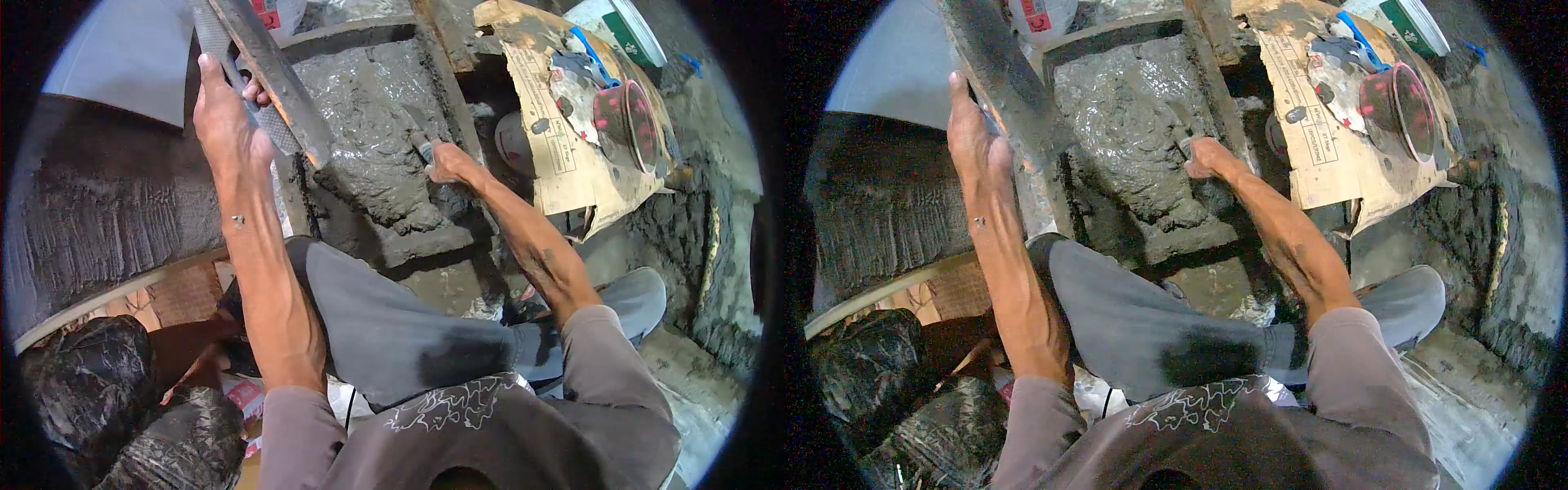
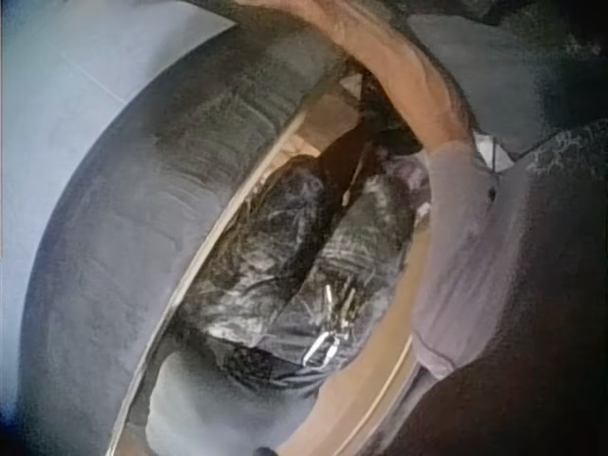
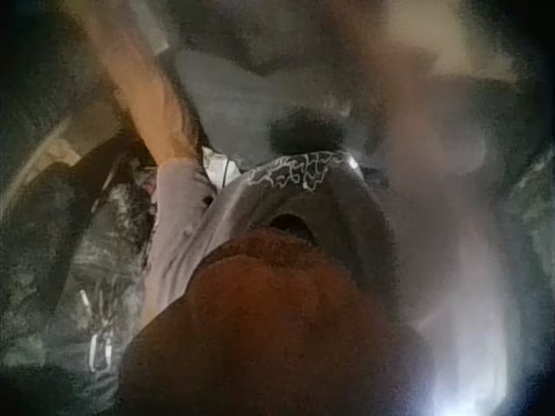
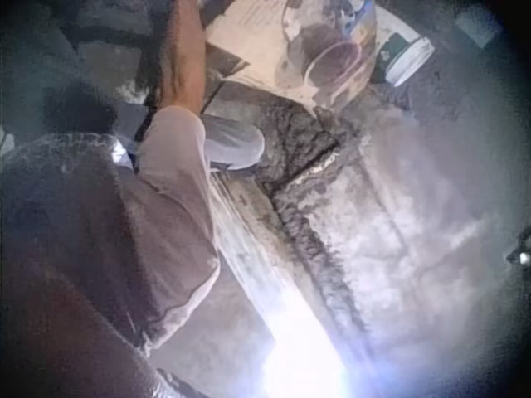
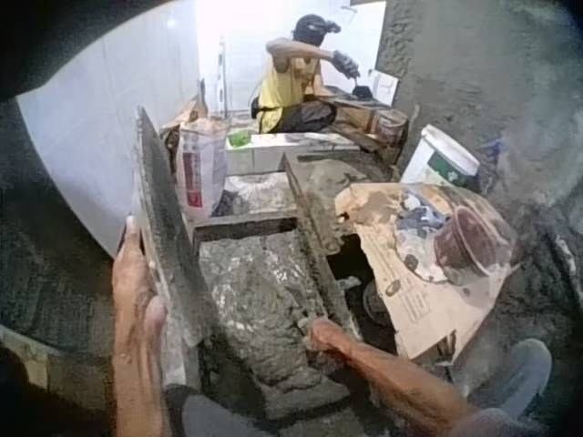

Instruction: The person applies dry cement powder from a container onto a floor surface by hand, refills the container from a bag, and then mixes and works wet cement mortar in a tray using a trowel while holding a float.

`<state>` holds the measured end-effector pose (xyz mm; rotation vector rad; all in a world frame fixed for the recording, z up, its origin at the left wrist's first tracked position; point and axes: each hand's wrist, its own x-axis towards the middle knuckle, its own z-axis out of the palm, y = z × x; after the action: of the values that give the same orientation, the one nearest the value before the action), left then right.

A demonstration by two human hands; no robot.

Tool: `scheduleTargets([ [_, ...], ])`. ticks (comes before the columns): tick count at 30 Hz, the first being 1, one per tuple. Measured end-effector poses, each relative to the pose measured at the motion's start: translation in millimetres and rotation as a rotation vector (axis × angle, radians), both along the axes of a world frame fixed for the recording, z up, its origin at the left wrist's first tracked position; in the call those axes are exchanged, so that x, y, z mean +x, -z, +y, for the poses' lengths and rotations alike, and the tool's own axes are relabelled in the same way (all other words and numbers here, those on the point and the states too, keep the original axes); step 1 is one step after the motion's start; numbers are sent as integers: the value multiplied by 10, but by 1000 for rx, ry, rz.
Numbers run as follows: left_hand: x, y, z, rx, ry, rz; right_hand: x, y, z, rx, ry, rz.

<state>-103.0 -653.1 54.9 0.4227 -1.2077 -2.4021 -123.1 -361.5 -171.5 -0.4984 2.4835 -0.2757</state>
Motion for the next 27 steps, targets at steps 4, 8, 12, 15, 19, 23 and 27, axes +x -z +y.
scheduleTargets([
  [4,23,-22,-58,13,27,41,483,-206,-187,-173,-30,173],
  [8,-35,-72,57,0,48,66,967,-369,-469,-52,-77,215],
  [12,-121,-40,368,27,80,48,630,-286,-455,-53,-156,240],
  [15,68,-45,72,-27,24,40,444,-1101,-721,57,-367,138],
  [19,42,-13,-51,-128,53,109,461,-1449,-45,163,-363,363],
  [23,32,153,-187,-91,69,52,532,-1424,114,148,-397,325],
  [27,165,-10,-107,-11,154,147,640,-1290,35,-67,-335,32],
])
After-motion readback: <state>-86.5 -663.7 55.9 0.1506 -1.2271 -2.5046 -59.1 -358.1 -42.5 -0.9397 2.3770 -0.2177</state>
